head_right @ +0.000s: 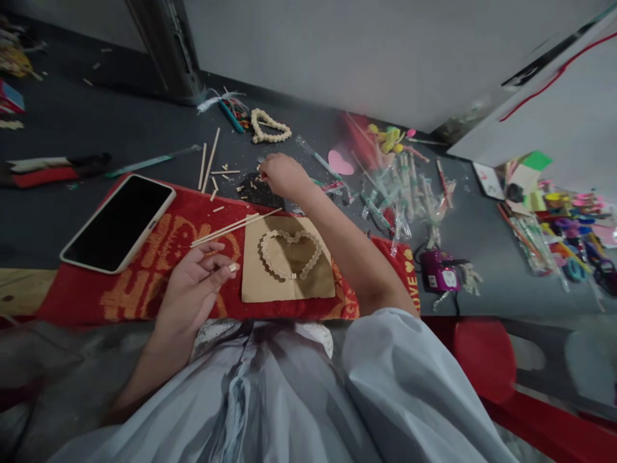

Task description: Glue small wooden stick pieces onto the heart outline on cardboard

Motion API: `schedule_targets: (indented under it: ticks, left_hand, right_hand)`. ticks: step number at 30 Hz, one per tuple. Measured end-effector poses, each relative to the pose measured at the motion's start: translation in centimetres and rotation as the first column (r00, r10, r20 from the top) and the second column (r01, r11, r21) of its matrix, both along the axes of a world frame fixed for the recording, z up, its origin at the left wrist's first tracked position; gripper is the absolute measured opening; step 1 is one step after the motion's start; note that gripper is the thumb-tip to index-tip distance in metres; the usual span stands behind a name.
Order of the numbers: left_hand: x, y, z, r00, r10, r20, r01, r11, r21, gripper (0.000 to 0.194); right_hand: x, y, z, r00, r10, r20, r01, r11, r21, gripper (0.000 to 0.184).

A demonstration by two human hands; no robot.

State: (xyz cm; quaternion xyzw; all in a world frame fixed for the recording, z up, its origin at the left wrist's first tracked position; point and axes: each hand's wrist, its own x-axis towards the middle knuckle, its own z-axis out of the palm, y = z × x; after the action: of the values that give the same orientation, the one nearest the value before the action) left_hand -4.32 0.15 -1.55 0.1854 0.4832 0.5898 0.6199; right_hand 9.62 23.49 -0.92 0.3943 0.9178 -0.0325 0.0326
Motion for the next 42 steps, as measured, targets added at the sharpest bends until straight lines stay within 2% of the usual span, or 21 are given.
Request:
schedule_targets:
  ticks: [4, 10, 19, 28, 35, 42]
  left_hand:
    - [-0.2, 0.0, -0.1, 1.0, 0.008, 0.011, -0.008, 1.0, -0.006, 0.062]
    - [-0.4, 0.0, 0.0, 1.0, 0.017, -0.015, -0.017, 1.0, -0.017, 0.061]
    - [-0.6, -0.3, -0.2, 1.0, 0.019, -0.014, -0.019, 1.0, 0.01, 0.057]
    - [-0.6, -0.5, 0.0, 1.0, 0.02, -0.007, -0.02, 1.0, 0.023, 0.059]
    - [-0.6, -0.6, -0.1, 0.998, 0.024, -0.056, -0.021, 0.998, 0.056, 0.056]
    - [-0.1, -0.3, -0.6, 0.994, 0.053, -0.098, -0.043, 0.994, 0.1, 0.053]
  right_hand:
    - [-0.3, 0.5, -0.4, 1.0, 0.022, 0.005, -0.022, 0.999, -0.025, 0.03]
    - [-0.7, 1.4, -1.2, 0.999, 0.049, 0.007, -0.049, 0.999, 0.01, 0.029]
    - [-1.3, 1.6, -1.2, 0.999, 0.022, 0.047, -0.022, 1.0, 0.018, 0.026]
    - [-1.4, 0.8, -0.8, 0.98, 0.152, 0.125, -0.162, 0.984, 0.074, 0.032]
    - [-0.4, -0.1, 1.0, 0.999, -0.008, -0.051, 0.01, 0.999, 0.032, 0.022]
    - [1.3, -3.3, 1.8, 0.959, -0.018, -0.282, 0.004, 0.999, -0.05, 0.031]
